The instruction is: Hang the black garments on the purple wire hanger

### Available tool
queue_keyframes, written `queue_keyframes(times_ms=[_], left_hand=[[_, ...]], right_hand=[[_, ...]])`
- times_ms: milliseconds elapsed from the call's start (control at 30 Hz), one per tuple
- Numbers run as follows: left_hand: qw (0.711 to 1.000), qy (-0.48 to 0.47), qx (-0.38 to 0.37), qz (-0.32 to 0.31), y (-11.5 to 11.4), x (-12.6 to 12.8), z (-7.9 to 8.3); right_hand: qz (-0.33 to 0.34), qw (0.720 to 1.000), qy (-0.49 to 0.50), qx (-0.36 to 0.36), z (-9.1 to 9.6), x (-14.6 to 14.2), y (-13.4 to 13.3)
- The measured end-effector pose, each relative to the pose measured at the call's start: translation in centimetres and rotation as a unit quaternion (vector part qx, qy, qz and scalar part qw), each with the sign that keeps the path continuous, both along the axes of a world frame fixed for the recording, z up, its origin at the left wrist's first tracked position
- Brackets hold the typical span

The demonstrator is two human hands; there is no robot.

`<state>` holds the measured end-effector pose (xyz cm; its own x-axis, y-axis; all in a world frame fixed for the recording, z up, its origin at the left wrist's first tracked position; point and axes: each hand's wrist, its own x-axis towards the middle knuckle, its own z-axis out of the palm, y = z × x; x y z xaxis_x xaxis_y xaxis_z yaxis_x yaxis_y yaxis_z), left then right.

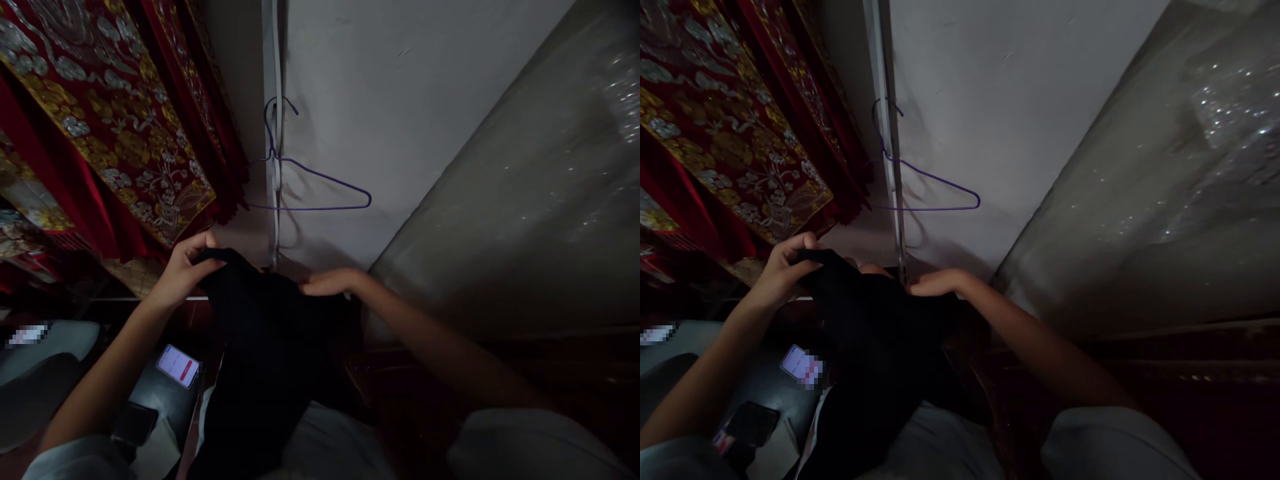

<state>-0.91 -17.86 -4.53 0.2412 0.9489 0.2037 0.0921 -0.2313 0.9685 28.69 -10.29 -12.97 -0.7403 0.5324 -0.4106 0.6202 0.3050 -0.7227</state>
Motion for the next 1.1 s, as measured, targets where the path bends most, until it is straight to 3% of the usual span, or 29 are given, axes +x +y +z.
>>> queue_keyframes(times_ms=[100,167,233,300,333,400,467,500,567,700,800,867,933,1000,1100], left_hand=[[0.996,0.004,0.044,0.084,1.1,-0.1,-0.4],[0.988,0.021,0.069,0.138,1.9,-0.7,-0.8],[0.975,0.057,0.1,0.191,2.5,-1.6,-1.1],[0.958,0.124,0.139,0.217,2.7,-2.3,-1.5],[0.95,0.169,0.155,0.214,2.7,-2.6,-1.6],[0.93,0.278,0.163,0.176,2.6,-3.0,-2.1],[0.905,0.384,0.137,0.119,2.3,-3.0,-2.6],[0.889,0.433,0.118,0.094,2.2,-2.8,-2.9],[0.839,0.534,0.08,0.061,2.1,-2.4,-3.7],[0.708,0.704,0.021,0.056,2.1,-1.4,-4.9],[0.656,0.75,0.026,0.086,2.0,-0.9,-5.1],[0.652,0.75,0.045,0.102,2.1,-0.8,-4.8],[0.667,0.734,0.062,0.113,2.6,-1.0,-4.5],[0.697,0.704,0.077,0.113,3.4,-1.1,-4.3],[0.768,0.62,0.118,0.11,5.0,-0.8,-4.3]], right_hand=[[-0.025,0.975,0.17,-0.138,-0.1,-0.5,-1.3],[-0.074,0.948,0.255,-0.176,0.3,0.0,-1.5],[-0.131,0.945,0.273,-0.126,1.5,1.0,-0.9],[-0.181,0.943,0.28,0.006,3.1,1.9,0.3],[-0.211,0.929,0.294,0.085,3.8,2.1,1.0],[-0.303,0.863,0.351,0.2,4.7,2.0,2.6],[-0.404,0.798,0.397,0.205,4.8,1.4,4.1],[-0.435,0.784,0.404,0.183,4.6,0.9,4.7],[-0.432,0.791,0.396,0.177,3.9,-0.2,5.8],[-0.299,0.833,0.322,0.336,2.4,-2.6,7.6],[-0.27,0.879,0.186,0.347,1.9,-3.6,8.5],[-0.297,0.875,0.106,0.367,1.8,-3.0,8.6],[-0.339,0.841,0.079,0.415,1.9,-1.5,8.2],[-0.367,0.81,0.093,0.447,2.1,0.8,7.5],[-0.373,0.805,0.131,0.442,2.9,3.9,6.3]])
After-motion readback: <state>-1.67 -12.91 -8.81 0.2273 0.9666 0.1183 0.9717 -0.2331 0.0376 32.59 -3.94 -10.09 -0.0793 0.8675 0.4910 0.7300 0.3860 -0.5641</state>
